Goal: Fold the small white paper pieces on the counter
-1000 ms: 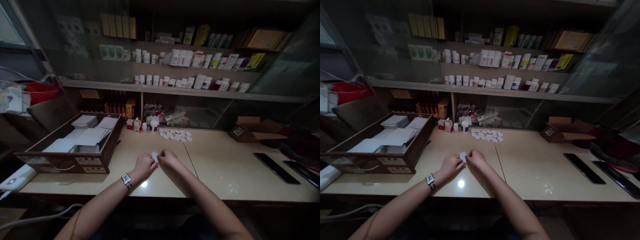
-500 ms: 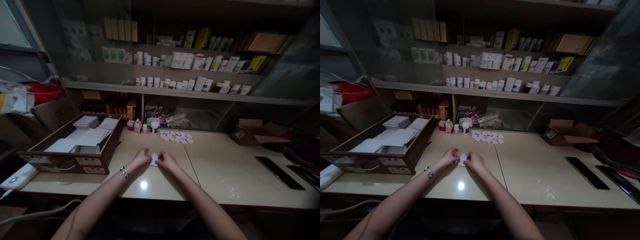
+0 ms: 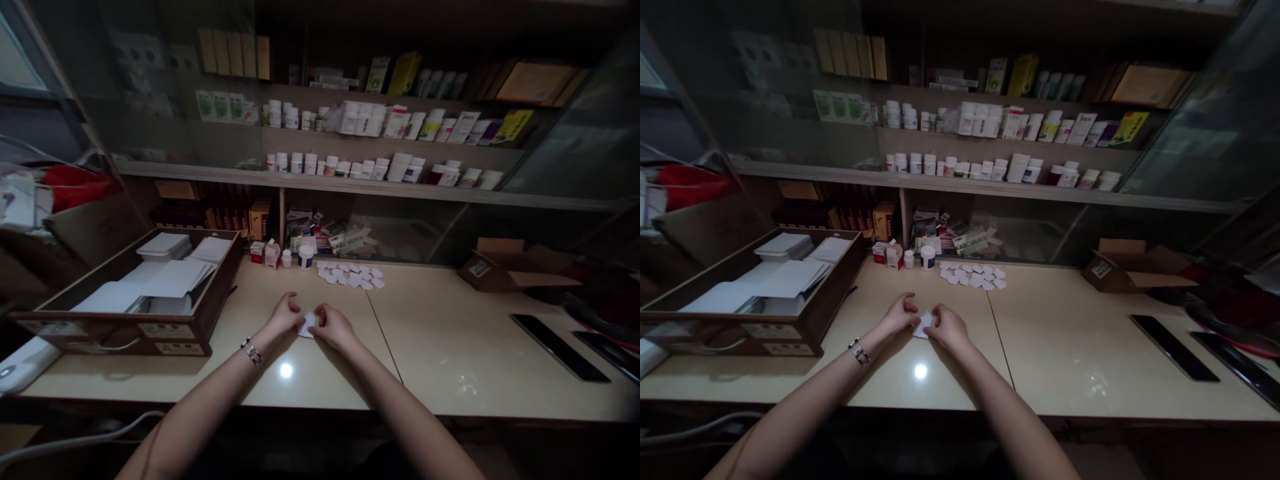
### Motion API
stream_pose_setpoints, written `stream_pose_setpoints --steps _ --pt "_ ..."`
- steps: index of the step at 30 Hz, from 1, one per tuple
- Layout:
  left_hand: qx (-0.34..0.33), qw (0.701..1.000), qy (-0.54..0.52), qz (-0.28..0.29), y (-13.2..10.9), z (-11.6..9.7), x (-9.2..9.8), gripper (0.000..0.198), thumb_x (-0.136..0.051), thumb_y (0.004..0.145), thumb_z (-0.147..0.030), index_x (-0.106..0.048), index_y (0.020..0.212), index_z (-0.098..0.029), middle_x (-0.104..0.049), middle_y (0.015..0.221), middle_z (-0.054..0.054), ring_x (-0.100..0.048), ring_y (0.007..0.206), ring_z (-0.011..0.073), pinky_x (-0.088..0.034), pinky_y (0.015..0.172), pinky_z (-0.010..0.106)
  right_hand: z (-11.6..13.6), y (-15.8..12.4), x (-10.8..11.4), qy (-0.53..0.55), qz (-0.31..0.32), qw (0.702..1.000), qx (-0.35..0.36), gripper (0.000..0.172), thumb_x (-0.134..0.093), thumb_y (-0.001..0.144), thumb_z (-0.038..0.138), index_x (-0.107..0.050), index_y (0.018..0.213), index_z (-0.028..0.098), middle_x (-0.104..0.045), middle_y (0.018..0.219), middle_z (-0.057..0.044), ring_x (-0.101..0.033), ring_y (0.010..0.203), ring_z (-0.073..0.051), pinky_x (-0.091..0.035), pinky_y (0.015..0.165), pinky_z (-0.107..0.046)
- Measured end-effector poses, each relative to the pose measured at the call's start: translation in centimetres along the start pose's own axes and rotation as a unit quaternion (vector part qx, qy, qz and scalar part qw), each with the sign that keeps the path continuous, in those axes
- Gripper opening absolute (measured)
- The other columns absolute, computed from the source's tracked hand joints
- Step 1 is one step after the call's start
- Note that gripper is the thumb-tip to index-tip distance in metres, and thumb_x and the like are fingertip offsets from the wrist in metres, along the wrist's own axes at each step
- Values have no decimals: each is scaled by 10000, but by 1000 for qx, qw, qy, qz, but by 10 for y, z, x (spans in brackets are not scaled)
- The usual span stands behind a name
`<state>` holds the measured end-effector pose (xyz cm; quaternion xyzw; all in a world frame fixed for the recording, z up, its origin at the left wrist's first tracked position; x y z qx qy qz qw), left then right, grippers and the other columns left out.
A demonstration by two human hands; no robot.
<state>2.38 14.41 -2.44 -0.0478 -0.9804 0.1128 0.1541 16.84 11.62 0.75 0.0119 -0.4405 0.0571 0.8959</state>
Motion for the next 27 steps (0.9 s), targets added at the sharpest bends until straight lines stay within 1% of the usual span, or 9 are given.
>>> stream_pose_setpoints --steps 2,4,8,11,13,16,21,24,27 --pt "18 999 -23 34 -1 3 -6 737 -605 614 1 -350 1294 -122 -565 772 -18 -501 492 58 -386 435 163 0 0 1 4 -1 1000 -3 412 -724 636 301 -564 1001 195 -624 742 17 -540 651 -132 -259 540 -222" --pt "13 999 -19 46 -1 3 -8 694 -629 601 6 -411 1254 -80 -554 684 -35 -488 480 62 -376 440 169 -1 0 1 5 -1 1000 -12 421 -735 622 307 -569 993 196 -622 735 19 -537 647 -131 -262 539 -221" --pt "-46 998 -43 9 -2 -4 -5 528 -631 523 65 -585 1024 -97 -507 592 -63 -496 518 63 -388 499 166 -4 1 3 26 -12 999 -21 445 -749 594 298 -586 994 191 -626 741 11 -539 648 -134 -289 547 -219" --pt "-54 987 -148 16 -6 -8 -5 510 -662 501 28 -587 985 -113 -498 583 -78 -483 477 53 -371 484 165 -6 5 1 114 -1 993 -6 308 -715 627 280 -615 894 165 -634 739 -11 -544 644 -130 -330 557 -215" --pt "-42 975 -216 38 -8 -10 -6 523 -705 488 -24 -575 986 -119 -501 584 -83 -479 449 53 -363 467 170 -4 8 -7 201 39 979 9 178 -670 670 300 -606 747 153 -613 662 -10 -526 590 -120 -344 536 -214" --pt "-33 962 -267 44 -12 -13 -2 540 -769 463 -96 -582 970 -115 -538 592 -65 -512 469 71 -390 482 186 -3 11 -16 301 86 950 9 228 -665 660 351 -551 612 159 -539 527 20 -470 493 -102 -331 478 -214" --pt "28 966 -249 68 -15 -3 -8 391 -829 482 -242 -651 788 -77 -646 677 45 -592 589 114 -459 573 217 -4 13 -11 366 54 929 1 273 -687 615 389 -525 588 171 -532 494 22 -459 460 -98 -320 453 -216" --pt "36 968 -235 76 -16 -2 -10 351 -837 486 -293 -669 701 -73 -645 659 47 -581 573 101 -467 574 211 -1 13 -9 381 50 923 2 269 -692 608 379 -528 586 167 -539 503 15 -457 457 -95 -313 448 -216" --pt "33 966 -249 68 -16 -2 -10 326 -850 458 -258 -659 657 -84 -638 635 30 -578 560 92 -470 576 202 -3 12 -9 381 51 923 -10 259 -698 603 364 -535 597 163 -528 505 21 -448 450 -92 -313 437 -216"
Point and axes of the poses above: each hand's wrist, its own y-axis towards the middle knuckle, its own x-axis out of the back of the hand, z = x × y, the point moved 10 cm from there along y, towards the middle knuckle
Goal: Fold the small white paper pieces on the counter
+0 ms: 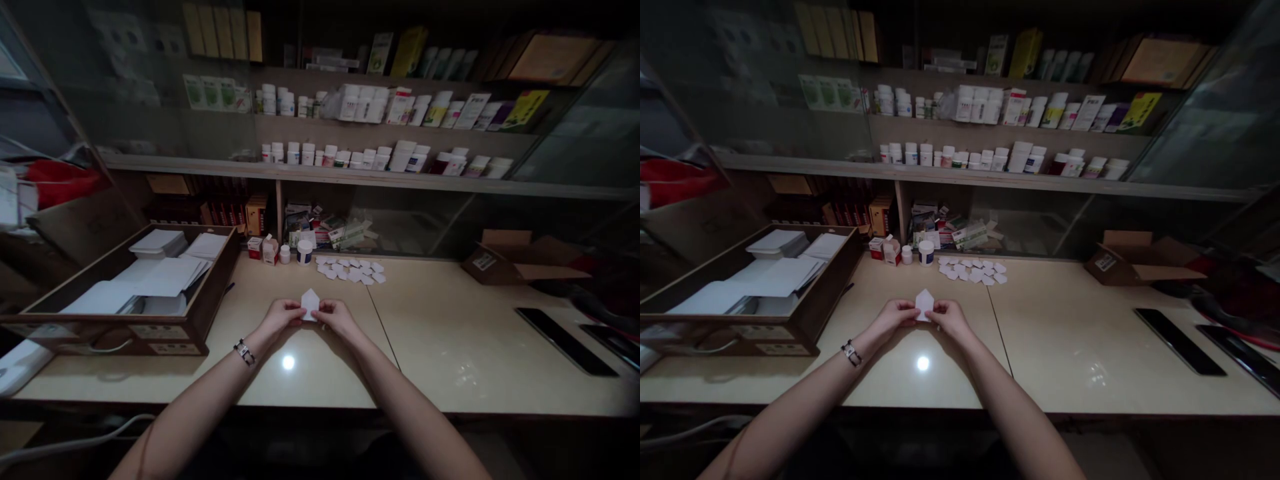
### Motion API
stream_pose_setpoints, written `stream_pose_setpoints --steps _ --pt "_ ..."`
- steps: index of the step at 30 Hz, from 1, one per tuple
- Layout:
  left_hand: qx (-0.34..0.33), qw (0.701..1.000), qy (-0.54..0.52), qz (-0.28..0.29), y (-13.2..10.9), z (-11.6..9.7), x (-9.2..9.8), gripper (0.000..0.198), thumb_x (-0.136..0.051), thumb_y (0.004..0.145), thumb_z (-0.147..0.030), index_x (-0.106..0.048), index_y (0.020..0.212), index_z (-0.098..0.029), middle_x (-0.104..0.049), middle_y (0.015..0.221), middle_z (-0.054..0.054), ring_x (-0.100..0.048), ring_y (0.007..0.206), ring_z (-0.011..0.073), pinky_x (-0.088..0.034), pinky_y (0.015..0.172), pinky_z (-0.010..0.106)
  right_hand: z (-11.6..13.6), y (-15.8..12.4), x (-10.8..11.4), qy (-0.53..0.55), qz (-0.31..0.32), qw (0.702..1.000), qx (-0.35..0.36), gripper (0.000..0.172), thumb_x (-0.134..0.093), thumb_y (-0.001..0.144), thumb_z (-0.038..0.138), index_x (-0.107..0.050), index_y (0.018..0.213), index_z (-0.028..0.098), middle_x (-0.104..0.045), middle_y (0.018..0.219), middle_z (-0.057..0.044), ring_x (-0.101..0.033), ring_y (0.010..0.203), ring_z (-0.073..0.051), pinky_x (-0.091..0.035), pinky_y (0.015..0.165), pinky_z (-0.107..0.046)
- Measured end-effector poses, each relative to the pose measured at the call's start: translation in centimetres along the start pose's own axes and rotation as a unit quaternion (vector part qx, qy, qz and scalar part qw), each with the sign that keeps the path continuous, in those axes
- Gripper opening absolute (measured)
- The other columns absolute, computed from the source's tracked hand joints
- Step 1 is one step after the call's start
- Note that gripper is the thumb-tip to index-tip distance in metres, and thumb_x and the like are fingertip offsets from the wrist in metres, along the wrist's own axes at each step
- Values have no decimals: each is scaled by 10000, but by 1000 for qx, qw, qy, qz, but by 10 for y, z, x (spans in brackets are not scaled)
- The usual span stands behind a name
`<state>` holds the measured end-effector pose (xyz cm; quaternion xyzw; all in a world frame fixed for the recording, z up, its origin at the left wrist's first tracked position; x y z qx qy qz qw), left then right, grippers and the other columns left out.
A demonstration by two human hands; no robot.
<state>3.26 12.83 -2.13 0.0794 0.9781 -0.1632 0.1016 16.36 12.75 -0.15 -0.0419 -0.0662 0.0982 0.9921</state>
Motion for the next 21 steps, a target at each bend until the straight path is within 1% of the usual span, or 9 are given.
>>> stream_pose_setpoints --steps 4,7,12,15,18,21 --pt "-6 1000 -14 -16 0 1 1 289 -847 452 -185 -636 627 -95 -635 613 22 -588 559 100 -484 585 215 -1 1 -1 -6 4 1000 -3 239 -690 603 349 -549 637 160 -511 506 34 -442 439 -92 -326 430 -218" --pt "-5 1000 -9 -21 1 2 1 260 -830 468 -154 -627 619 -96 -633 598 23 -578 527 97 -479 562 217 -1 2 -4 -1 9 1000 2 225 -681 599 333 -555 665 159 -534 529 26 -468 455 -99 -337 439 -219" --pt "-6 1000 8 -15 0 0 -1 231 -809 481 -148 -622 606 -94 -617 571 18 -554 490 84 -456 516 195 2 2 -3 0 -2 1000 18 233 -682 599 345 -538 608 161 -559 532 2 -510 493 -114 -362 472 -223" --pt "-8 1000 6 -18 -2 -2 -1 240 -809 494 -189 -624 615 -98 -605 570 12 -549 492 84 -463 518 200 1 1 -1 -6 -6 1000 4 226 -684 606 337 -543 594 161 -556 516 5 -498 479 -109 -361 466 -222" --pt "-18 999 19 -25 -2 -3 -1 240 -782 558 -271 -623 627 -104 -583 544 6 -523 461 82 -452 487 208 -1 0 -1 -2 -12 1000 -14 216 -685 605 324 -539 585 166 -543 493 15 -475 443 -102 -344 441 -220" --pt "-37 996 60 -59 -1 -3 4 215 -739 597 -281 -596 609 -121 -562 496 -6 -483 404 82 -405 432 207 -3 1 -1 6 -23 1000 -19 243 -697 589 328 -511 552 176 -522 453 25 -447 411 -94 -308 422 -216"
Point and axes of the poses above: each hand's wrist, its own y-axis towards the middle knuckle, its own x-axis out of the back of the hand, z = x × y, the point moved 10 cm from there along y, towards the middle knuckle
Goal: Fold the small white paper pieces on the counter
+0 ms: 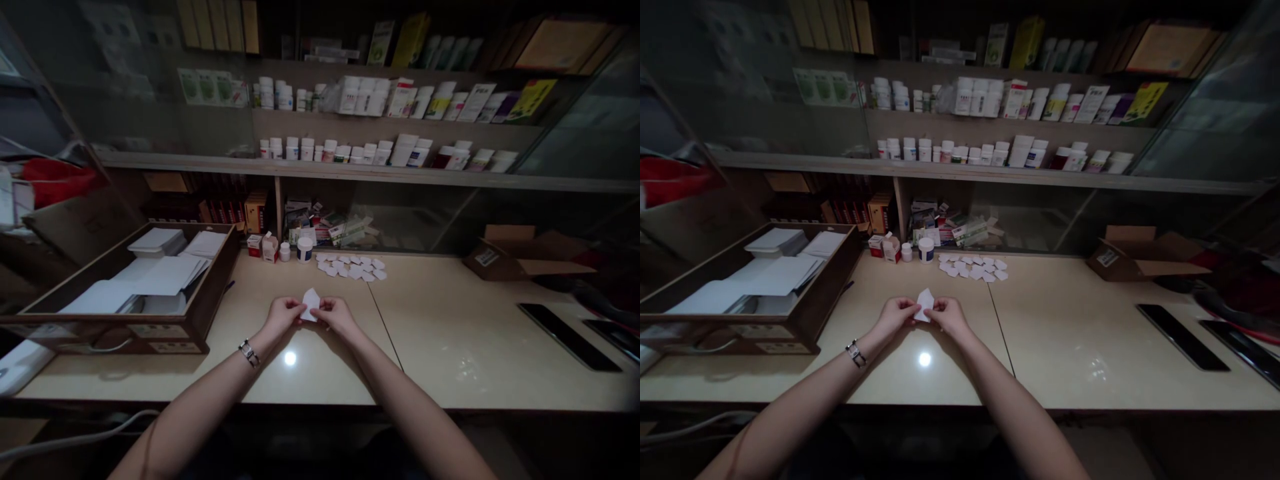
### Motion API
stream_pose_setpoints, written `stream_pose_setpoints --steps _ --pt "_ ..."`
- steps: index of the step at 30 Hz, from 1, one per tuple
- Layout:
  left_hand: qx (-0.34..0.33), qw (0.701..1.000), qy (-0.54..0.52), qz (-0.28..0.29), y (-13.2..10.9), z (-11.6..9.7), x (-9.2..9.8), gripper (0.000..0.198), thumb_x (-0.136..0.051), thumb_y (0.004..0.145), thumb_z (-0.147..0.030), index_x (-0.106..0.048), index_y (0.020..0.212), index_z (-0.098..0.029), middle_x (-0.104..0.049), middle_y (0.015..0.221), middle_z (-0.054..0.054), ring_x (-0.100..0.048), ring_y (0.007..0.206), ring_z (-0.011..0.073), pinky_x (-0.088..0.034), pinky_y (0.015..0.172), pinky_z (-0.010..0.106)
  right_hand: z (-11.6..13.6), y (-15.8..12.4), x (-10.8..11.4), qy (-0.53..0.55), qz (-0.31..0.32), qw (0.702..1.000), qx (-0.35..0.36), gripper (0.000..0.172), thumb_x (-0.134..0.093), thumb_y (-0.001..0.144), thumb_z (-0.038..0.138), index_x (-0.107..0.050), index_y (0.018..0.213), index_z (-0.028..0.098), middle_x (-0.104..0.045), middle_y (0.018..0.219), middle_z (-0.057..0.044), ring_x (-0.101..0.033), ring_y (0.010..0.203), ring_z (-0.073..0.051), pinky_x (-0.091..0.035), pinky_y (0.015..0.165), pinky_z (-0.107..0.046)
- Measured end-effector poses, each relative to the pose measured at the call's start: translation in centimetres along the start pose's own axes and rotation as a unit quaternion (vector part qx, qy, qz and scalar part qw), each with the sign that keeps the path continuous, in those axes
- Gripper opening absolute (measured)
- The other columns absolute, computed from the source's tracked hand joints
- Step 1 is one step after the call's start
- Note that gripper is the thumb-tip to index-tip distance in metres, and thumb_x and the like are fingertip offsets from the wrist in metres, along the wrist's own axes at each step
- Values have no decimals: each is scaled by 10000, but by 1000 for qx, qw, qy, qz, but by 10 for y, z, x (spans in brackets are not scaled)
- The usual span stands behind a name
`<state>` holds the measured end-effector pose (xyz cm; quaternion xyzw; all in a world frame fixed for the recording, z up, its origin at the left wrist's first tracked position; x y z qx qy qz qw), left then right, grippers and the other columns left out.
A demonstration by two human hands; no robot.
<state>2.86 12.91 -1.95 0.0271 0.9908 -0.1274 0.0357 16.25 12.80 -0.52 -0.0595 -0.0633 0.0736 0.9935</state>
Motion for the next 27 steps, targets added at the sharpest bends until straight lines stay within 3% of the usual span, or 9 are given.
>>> stream_pose_setpoints --steps 5,12,18,24,27 --pt "-88 993 54 -59 -1 -14 7 151 -678 606 -256 -580 600 -141 -551 494 -19 -481 431 90 -361 432 194 -4 1 1 29 -26 999 -5 276 -704 564 356 -494 532 181 -501 427 35 -417 389 -82 -291 410 -212" --pt "-170 980 85 -58 -22 -43 -1 90 -651 605 -224 -596 612 -152 -577 559 0 -511 532 109 -384 504 195 -5 -1 -2 70 -25 997 -28 222 -710 568 323 -591 630 146 -529 482 16 -399 385 -69 -291 388 -214" --pt "-133 989 50 -41 -21 -33 -5 204 -698 609 -314 -580 633 -150 -555 538 -10 -492 497 98 -365 465 187 -6 0 -5 107 -23 994 -10 303 -750 573 384 -635 652 116 -568 541 -27 -446 463 -95 -327 427 -228" --pt "-46 999 0 -28 -13 -14 -5 305 -729 584 -380 -543 679 -158 -525 512 -37 -449 387 87 -335 395 198 -9 1 -2 92 -30 995 -12 304 -745 574 385 -629 637 111 -535 505 3 -428 437 -85 -297 426 -222" --pt "-96 994 26 -43 -21 -28 -3 251 -706 623 -363 -580 657 -148 -554 551 -4 -495 459 106 -370 444 209 -12 1 -3 114 -25 993 -26 315 -749 573 388 -637 651 105 -517 478 13 -405 417 -75 -267 414 -217"
Point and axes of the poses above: each hand's wrist, its own y-axis towards the middle knuckle, its own x-axis out of the back of the hand, z = x × y, the point moved 10 cm from there along y, towards the middle knuckle
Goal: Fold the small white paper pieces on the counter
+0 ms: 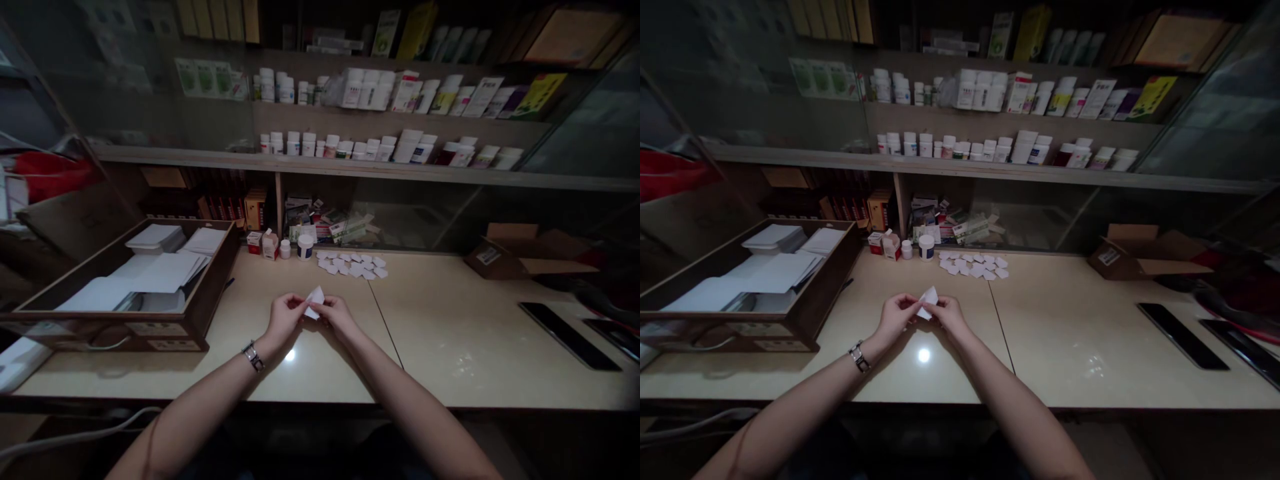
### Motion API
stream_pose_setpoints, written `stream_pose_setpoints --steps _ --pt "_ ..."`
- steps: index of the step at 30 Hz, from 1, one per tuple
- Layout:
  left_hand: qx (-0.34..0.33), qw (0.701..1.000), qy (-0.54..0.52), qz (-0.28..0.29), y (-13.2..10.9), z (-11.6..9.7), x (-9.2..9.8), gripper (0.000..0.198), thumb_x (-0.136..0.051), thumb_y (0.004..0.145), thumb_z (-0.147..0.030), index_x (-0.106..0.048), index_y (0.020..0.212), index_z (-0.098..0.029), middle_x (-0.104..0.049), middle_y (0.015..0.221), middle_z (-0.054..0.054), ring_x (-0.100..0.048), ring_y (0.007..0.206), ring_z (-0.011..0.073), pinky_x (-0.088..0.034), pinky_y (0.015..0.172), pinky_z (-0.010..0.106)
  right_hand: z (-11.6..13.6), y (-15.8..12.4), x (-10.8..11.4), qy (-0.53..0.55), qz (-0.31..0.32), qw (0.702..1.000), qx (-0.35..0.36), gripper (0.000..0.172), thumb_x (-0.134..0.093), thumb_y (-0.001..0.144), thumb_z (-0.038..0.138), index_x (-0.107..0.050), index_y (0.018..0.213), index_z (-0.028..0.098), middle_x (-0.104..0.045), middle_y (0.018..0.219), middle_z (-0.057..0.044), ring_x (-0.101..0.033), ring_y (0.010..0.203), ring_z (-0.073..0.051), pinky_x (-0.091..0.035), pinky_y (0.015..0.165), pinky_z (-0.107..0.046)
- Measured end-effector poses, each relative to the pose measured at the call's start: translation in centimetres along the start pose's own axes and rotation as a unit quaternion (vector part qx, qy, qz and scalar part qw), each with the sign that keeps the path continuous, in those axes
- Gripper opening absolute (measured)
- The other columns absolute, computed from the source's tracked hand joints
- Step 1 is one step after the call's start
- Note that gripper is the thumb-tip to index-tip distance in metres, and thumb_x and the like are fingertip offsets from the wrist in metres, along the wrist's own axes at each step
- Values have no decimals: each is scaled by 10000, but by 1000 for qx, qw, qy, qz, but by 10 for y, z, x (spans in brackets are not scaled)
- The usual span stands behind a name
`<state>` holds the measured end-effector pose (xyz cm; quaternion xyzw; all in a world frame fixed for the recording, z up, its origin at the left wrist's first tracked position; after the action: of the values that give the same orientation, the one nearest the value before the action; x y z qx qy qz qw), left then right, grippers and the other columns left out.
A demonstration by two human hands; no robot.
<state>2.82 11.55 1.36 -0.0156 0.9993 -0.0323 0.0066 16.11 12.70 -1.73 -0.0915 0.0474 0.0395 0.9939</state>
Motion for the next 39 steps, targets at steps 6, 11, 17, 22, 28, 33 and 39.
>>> stream_pose_setpoints --steps 6,11,17,22,28,33,39 --pt "-114 991 63 2 -7 -28 0 199 -673 666 -324 -633 574 -152 -558 626 22 -533 599 122 -400 516 200 2 -3 -1 43 7 999 -8 268 -748 565 345 -625 635 118 -509 470 19 -390 406 -70 -252 406 -214" --pt "84 989 -99 71 5 17 -9 321 -743 561 -414 -590 637 -143 -566 555 -1 -504 452 90 -405 439 198 7 -5 -4 29 22 999 -2 254 -734 580 351 -619 624 129 -444 419 48 -321 379 -53 -214 403 -218" --pt "95 990 -77 69 2 15 -8 407 -770 549 -405 -644 805 -114 -617 609 23 -547 471 101 -452 421 203 11 -6 0 17 10 1000 9 286 -728 587 362 -648 709 117 -518 493 21 -368 417 -67 -247 419 -215" --pt "94 992 -70 50 0 17 -4 350 -764 574 -374 -628 769 -117 -597 533 11 -540 440 113 -440 381 204 17 -9 -1 15 3 999 30 252 -725 562 309 -632 717 133 -556 563 13 -423 454 -79 -292 431 -208" --pt "153 976 -84 131 -1 32 -21 307 -750 617 -357 -635 739 -101 -667 609 88 -607 490 127 -449 434 188 22 -9 -1 17 4 999 50 131 -652 592 263 -566 625 170 -500 501 41 -411 428 -79 -289 414 -201" --pt "154 974 -105 130 0 30 -20 229 -742 615 -290 -641 672 -93 -654 581 75 -602 496 110 -445 458 170 23 -8 -1 -28 13 998 49 129 -636 583 243 -648 684 162 -554 525 15 -457 446 -99 -335 433 -217" --pt "166 967 -143 134 2 30 -18 181 -736 616 -233 -661 668 -78 -659 617 75 -584 504 88 -433 462 154 21 -10 -6 15 39 999 34 199 -653 559 216 -727 730 147 -664 643 -46 -545 545 -126 -394 517 -236"
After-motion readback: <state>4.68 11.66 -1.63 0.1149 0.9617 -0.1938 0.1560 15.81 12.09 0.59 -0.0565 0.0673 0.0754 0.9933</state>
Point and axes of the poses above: each hand's wrist, its own y-axis towards the middle knuckle, its own x-axis out of the back of the hand, z = x × y, the point moved 10 cm from there along y, towards the middle knuckle
